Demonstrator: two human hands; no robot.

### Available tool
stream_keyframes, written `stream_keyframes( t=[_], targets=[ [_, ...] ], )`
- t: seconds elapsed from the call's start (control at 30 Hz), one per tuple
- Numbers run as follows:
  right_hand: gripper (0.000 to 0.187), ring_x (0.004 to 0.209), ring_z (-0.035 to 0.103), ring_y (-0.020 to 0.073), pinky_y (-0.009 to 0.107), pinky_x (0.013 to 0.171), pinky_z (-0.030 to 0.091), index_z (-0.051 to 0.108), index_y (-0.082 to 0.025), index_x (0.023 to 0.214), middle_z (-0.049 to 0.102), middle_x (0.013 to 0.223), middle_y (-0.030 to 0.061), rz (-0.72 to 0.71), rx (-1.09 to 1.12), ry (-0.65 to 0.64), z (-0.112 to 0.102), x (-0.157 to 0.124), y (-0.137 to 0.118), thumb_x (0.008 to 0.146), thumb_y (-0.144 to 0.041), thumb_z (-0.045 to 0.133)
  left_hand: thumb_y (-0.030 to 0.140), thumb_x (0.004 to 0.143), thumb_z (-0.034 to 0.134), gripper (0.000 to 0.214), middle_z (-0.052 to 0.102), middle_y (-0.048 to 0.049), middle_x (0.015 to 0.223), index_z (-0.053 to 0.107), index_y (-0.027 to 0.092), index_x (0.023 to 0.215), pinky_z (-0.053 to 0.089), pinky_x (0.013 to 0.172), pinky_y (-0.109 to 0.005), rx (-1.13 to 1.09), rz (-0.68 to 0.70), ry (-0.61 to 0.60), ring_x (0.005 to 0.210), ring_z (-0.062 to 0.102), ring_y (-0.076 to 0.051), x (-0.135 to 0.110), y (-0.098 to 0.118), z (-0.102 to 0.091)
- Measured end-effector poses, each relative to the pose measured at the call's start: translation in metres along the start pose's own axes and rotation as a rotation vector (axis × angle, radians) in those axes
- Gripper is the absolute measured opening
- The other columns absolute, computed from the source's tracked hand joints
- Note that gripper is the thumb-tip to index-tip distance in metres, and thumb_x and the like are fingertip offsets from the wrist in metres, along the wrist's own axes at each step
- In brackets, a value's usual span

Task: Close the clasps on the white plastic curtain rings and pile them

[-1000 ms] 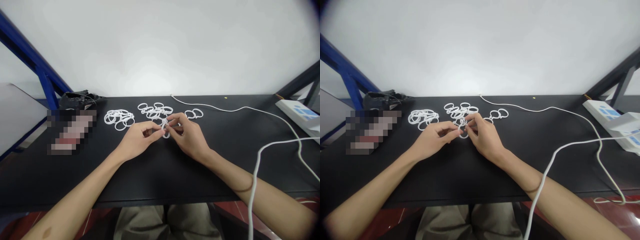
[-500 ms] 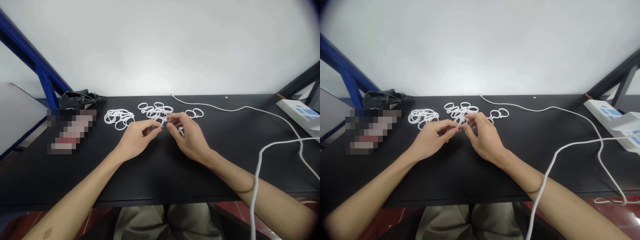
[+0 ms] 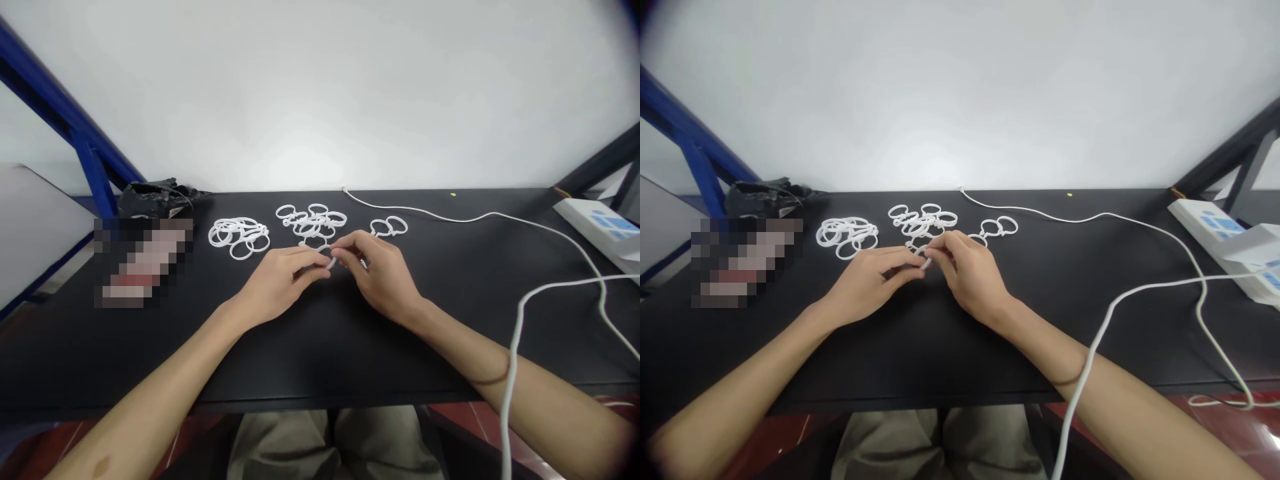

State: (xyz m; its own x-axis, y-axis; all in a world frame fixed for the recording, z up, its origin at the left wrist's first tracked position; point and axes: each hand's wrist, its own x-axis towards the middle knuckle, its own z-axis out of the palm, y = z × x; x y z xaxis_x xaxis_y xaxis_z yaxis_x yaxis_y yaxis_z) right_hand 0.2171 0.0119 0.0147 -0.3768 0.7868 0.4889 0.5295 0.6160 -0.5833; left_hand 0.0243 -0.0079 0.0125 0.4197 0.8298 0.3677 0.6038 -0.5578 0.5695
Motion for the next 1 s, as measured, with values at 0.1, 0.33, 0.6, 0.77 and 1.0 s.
stream_keyframes(
  t=[0.1, 0.33, 0.6, 0.77, 1.0],
  targets=[
    [0.009, 0.072, 0.062, 0.0133, 0.025, 0.067, 0.046, 0.061, -0.021, 0.084, 0.069, 0.081, -0.0005, -0.004, -0.007, 0.006, -0.003, 0.001, 0.000, 0.091, -0.019, 0.057, 0.030, 0.091, 0.060, 0.012, 0.068, 0.0024, 0.085, 0.068, 0.022, 0.093, 0.045, 0.064, -0.022, -0.016, -0.013, -0.015, 0.064, 0.055, -0.009, 0.000, 0.003, 0.000],
    [0.011, 0.069, 0.062, 0.0122, 0.024, 0.065, 0.046, 0.061, -0.020, 0.081, 0.068, 0.077, -0.0016, -0.007, 0.006, 0.041, -0.005, 0.002, -0.002, 0.091, -0.017, 0.057, 0.029, 0.089, 0.063, 0.010, 0.066, 0.0034, 0.079, 0.068, 0.021, 0.089, 0.042, 0.059, -0.021, 0.011, 0.026, 0.038, 0.057, 0.050, -0.008, 0.000, 0.006, 0.000],
    [0.037, 0.106, 0.060, 0.0250, 0.042, 0.092, 0.050, 0.055, -0.017, 0.126, 0.067, 0.113, 0.0103, -0.040, -0.213, -0.054, -0.002, 0.002, 0.009, 0.093, -0.035, 0.057, 0.033, 0.094, 0.053, 0.019, 0.070, -0.0013, 0.091, 0.068, 0.022, 0.094, 0.041, 0.063, -0.027, 0.492, -0.186, 0.261, 0.070, 0.061, -0.015, -0.001, -0.012, -0.013],
    [0.033, 0.134, 0.040, 0.0294, 0.048, 0.111, 0.038, 0.064, -0.017, 0.120, 0.057, 0.136, 0.0106, -0.218, -0.358, -0.245, 0.000, 0.001, 0.015, 0.094, -0.035, 0.054, 0.032, 0.095, 0.045, 0.027, 0.070, -0.0078, 0.102, 0.069, 0.022, 0.102, 0.041, 0.069, -0.035, 0.816, -0.524, 0.242, 0.085, 0.065, -0.026, -0.007, -0.028, -0.039],
    [0.031, 0.123, 0.048, 0.0287, 0.048, 0.105, 0.044, 0.065, -0.017, 0.120, 0.062, 0.127, 0.0098, -0.286, -0.359, -0.386, 0.001, 0.002, 0.014, 0.094, -0.031, 0.054, 0.030, 0.092, 0.043, 0.031, 0.071, -0.0120, 0.099, 0.071, 0.018, 0.102, 0.042, 0.077, -0.044, 0.849, -0.562, 0.162, 0.086, 0.065, -0.032, -0.006, -0.029, -0.042]
  ],
)
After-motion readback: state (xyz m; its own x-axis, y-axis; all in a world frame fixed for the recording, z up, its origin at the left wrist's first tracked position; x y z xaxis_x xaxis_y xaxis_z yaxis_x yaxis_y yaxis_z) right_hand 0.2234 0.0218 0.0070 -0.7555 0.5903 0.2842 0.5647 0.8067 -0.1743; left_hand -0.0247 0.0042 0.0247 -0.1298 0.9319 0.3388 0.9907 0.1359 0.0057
